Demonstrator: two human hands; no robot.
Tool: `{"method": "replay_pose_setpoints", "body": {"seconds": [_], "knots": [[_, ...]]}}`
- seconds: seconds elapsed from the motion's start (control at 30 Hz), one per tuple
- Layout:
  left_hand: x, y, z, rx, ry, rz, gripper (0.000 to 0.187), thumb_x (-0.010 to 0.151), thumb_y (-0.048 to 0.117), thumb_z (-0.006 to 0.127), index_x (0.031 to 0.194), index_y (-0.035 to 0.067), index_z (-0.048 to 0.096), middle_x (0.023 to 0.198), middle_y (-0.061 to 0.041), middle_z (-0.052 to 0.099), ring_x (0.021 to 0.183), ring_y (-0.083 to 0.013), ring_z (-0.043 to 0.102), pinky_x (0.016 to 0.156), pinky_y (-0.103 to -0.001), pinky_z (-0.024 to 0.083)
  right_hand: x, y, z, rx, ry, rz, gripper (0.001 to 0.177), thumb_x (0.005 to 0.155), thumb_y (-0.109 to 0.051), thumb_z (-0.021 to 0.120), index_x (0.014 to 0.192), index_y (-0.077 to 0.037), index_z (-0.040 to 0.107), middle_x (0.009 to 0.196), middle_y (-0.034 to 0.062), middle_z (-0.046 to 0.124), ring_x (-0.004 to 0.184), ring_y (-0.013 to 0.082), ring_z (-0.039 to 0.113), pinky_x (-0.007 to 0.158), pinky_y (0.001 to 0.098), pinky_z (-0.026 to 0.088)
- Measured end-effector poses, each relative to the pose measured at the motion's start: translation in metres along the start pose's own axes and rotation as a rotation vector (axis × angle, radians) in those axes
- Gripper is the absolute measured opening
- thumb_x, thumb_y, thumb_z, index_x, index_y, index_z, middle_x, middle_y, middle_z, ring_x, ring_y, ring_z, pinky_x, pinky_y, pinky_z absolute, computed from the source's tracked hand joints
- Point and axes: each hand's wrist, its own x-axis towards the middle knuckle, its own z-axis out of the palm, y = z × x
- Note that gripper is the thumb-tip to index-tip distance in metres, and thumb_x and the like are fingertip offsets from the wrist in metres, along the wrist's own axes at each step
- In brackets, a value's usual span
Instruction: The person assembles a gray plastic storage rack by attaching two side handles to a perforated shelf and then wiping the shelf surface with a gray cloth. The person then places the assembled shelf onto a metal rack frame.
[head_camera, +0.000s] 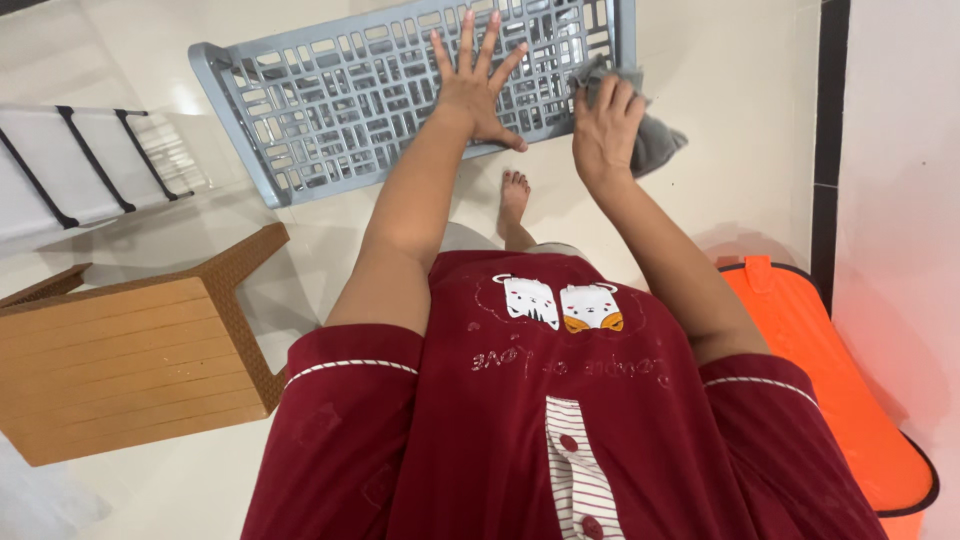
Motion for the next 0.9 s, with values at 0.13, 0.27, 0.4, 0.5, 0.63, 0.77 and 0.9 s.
{"method": "replay_pose_setpoints", "body": {"seconds": [0.13, 0.27, 0.4, 0.5, 0.63, 0.77, 0.9], "knots": [[-0.003, -0.001, 0.001, -0.019, 0.030, 0.005, 0.148, 0.046, 0.092, 0.070, 0.168, 0.036, 0.006, 0.170, -0.018, -0.019, 0.151, -0.0487, -0.024, 0.110, -0.085, -0.011, -0.027, -0.005, -0.015, -0.010, -0.200, 0.025, 0.030, 0.094, -0.014, 0.058, 0.119, -0.009, 0.074, 0.116, 0.0204, 0.054, 0.104, 0.0360, 0.047, 0.085, 0.0484, 0.039], [-0.002, 0.000, 0.001, -0.016, 0.042, 0.001, 0.147, 0.047, 0.092, 0.070, 0.168, 0.036, 0.007, 0.170, -0.018, -0.018, 0.152, -0.0487, -0.023, 0.110, -0.085, -0.011, -0.030, 0.006, -0.024, 0.338, -0.145, 0.103, 0.030, 0.088, -0.013, 0.058, 0.114, -0.015, 0.075, 0.119, 0.0213, 0.054, 0.109, 0.0385, 0.048, 0.085, 0.0470, 0.041], [-0.002, 0.000, 0.004, -0.015, 0.046, 0.005, 0.148, 0.047, 0.092, 0.070, 0.168, 0.035, 0.007, 0.170, -0.018, -0.017, 0.152, -0.0494, -0.022, 0.109, -0.086, -0.010, -0.029, -0.008, -0.013, 0.178, -0.027, 0.058, 0.041, 0.089, -0.014, 0.062, 0.129, -0.015, 0.073, 0.114, 0.0196, 0.052, 0.104, 0.0359, 0.047, 0.083, 0.0460, 0.040], [0.001, -0.002, 0.006, -0.027, 0.067, 0.014, 0.148, 0.047, 0.094, 0.069, 0.168, 0.035, 0.007, 0.171, -0.018, -0.017, 0.153, -0.0493, -0.021, 0.111, -0.086, -0.009, -0.032, -0.020, -0.002, 0.008, -0.069, 0.033, 0.039, 0.092, -0.015, 0.065, 0.130, -0.011, 0.072, 0.113, 0.0179, 0.051, 0.102, 0.0338, 0.047, 0.081, 0.0440, 0.039], [-0.001, -0.003, 0.008, -0.046, 0.070, 0.023, 0.149, 0.047, 0.093, 0.070, 0.169, 0.035, 0.007, 0.171, -0.019, -0.016, 0.153, -0.0489, -0.021, 0.111, -0.086, -0.010, -0.044, -0.015, -0.009, 0.089, -0.241, 0.029, 0.032, 0.087, -0.017, 0.067, 0.118, -0.010, 0.073, 0.114, 0.0168, 0.053, 0.106, 0.0344, 0.052, 0.087, 0.0454, 0.043], [-0.001, -0.001, 0.007, -0.036, 0.045, 0.016, 0.150, 0.046, 0.092, 0.070, 0.168, 0.035, 0.005, 0.171, -0.019, -0.017, 0.153, -0.0479, -0.022, 0.110, -0.085, -0.011, -0.042, 0.002, -0.029, 0.498, -0.182, 0.107, 0.031, 0.089, -0.016, 0.071, 0.119, -0.013, 0.073, 0.114, 0.0208, 0.052, 0.108, 0.0400, 0.051, 0.082, 0.0480, 0.043], [0.002, -0.002, 0.007, -0.041, 0.019, 0.012, 0.149, 0.048, 0.092, 0.070, 0.168, 0.034, 0.004, 0.171, -0.018, -0.017, 0.153, -0.0481, -0.022, 0.109, -0.086, -0.011, -0.002, -0.011, -0.022, 0.481, 0.088, 0.069, 0.042, 0.089, -0.013, 0.073, 0.131, -0.015, 0.073, 0.117, 0.0178, 0.052, 0.109, 0.0370, 0.050, 0.086, 0.0463, 0.042]]}}
